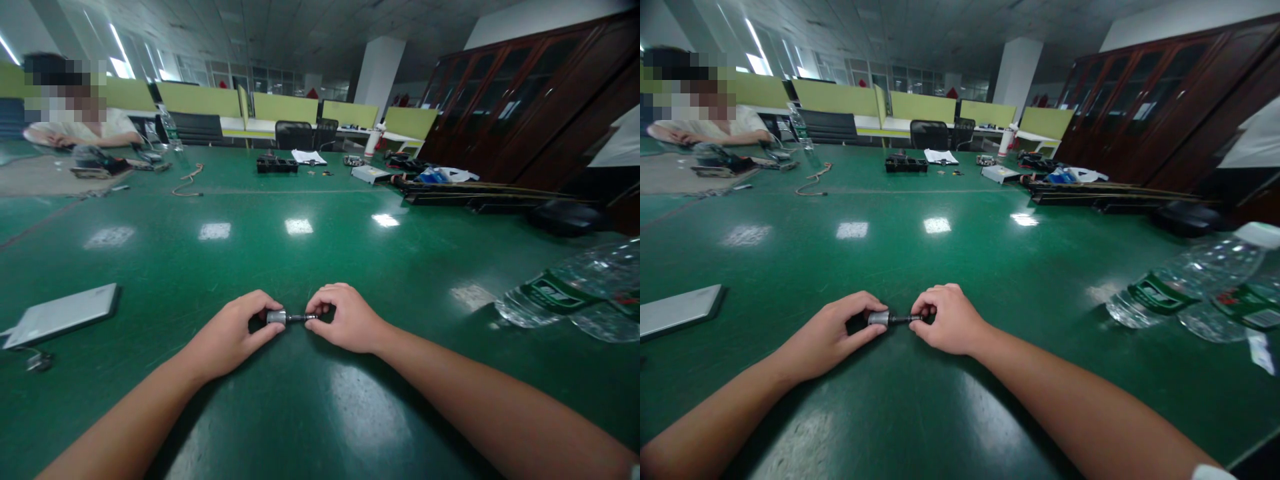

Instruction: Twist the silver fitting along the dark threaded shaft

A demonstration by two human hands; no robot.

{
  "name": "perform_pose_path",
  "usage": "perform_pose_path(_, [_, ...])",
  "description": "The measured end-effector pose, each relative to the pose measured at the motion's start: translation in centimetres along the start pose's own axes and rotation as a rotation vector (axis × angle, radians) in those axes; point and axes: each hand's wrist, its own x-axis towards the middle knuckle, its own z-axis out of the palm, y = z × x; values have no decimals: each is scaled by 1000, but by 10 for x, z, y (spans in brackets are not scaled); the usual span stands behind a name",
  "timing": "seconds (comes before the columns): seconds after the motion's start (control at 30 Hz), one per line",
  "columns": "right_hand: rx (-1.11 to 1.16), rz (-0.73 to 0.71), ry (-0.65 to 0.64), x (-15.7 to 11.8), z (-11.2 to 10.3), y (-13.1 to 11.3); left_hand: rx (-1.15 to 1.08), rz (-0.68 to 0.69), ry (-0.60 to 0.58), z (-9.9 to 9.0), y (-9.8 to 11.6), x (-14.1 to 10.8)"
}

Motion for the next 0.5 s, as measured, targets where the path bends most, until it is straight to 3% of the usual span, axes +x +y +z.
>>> perform_pose_path(0.2, [-46, 225, 58, 5, -8, 15, 18, -77, 40, -2, 0, 1])
perform_pose_path(0.5, [-28, 71, 22, 5, -4, 9, -12, -49, 39, -3, 0, 0])
